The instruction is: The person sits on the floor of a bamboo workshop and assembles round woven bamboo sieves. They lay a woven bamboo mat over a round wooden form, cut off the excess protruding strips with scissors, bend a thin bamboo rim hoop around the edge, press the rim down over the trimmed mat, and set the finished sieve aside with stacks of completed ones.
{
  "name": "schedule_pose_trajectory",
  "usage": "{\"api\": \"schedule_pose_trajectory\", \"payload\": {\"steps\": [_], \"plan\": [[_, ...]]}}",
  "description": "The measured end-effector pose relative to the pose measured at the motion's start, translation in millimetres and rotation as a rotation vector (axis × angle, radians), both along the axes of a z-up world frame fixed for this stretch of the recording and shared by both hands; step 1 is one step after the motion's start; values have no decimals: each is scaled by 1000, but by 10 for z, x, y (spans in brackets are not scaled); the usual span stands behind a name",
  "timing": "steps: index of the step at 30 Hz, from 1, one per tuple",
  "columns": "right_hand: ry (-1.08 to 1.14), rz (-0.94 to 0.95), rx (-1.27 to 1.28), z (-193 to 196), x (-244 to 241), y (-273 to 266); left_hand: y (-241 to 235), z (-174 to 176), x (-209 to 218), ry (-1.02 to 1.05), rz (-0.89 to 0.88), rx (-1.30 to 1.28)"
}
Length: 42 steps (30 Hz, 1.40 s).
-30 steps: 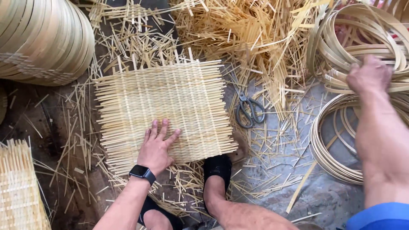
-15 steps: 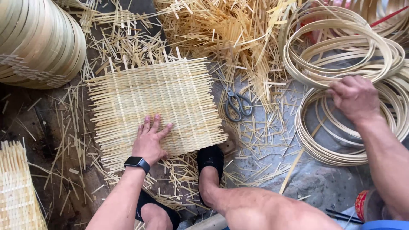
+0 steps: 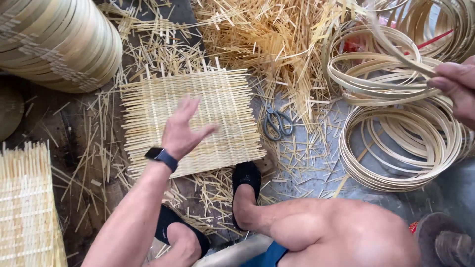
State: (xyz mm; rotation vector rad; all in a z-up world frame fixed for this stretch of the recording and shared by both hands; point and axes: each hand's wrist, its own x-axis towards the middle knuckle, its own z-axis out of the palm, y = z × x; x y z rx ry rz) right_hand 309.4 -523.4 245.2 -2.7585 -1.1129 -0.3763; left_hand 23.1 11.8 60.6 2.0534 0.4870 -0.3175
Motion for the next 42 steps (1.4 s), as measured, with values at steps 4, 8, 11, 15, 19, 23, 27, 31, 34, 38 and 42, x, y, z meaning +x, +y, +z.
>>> {"api": "schedule_pose_trajectory", "payload": {"steps": [4,8,11,15,19,23,27,31,34,38,42], "plan": [[132,350,-49,883,-1103,1674,-384,1184,152,-1030,-22,285],[230,392,146,1179,-1539,2848,-348,1269,24,-1077,78,-226],[824,313,477,650,-924,2816,143,1070,-269,-799,589,-904],[1301,137,734,102,-941,2921,415,692,-443,-668,873,-1304],[1428,-55,922,-356,-1010,2982,482,478,-537,-505,838,-1335],[1447,-33,873,-522,-1158,3080,601,427,-560,-374,768,-1102],[1470,-60,1023,-818,-1142,3090,483,148,-440,-539,873,-1252],[1380,-130,949,-585,-1305,3148,502,97,-498,-506,841,-1366],[1398,-166,962,-693,-1273,3002,572,269,-549,-380,787,-1279],[1475,-99,914,-986,-1287,2833,612,475,-488,-279,593,-949],[1484,-43,1035,-1167,-1311,2843,645,338,-380,-306,715,-971]]}}
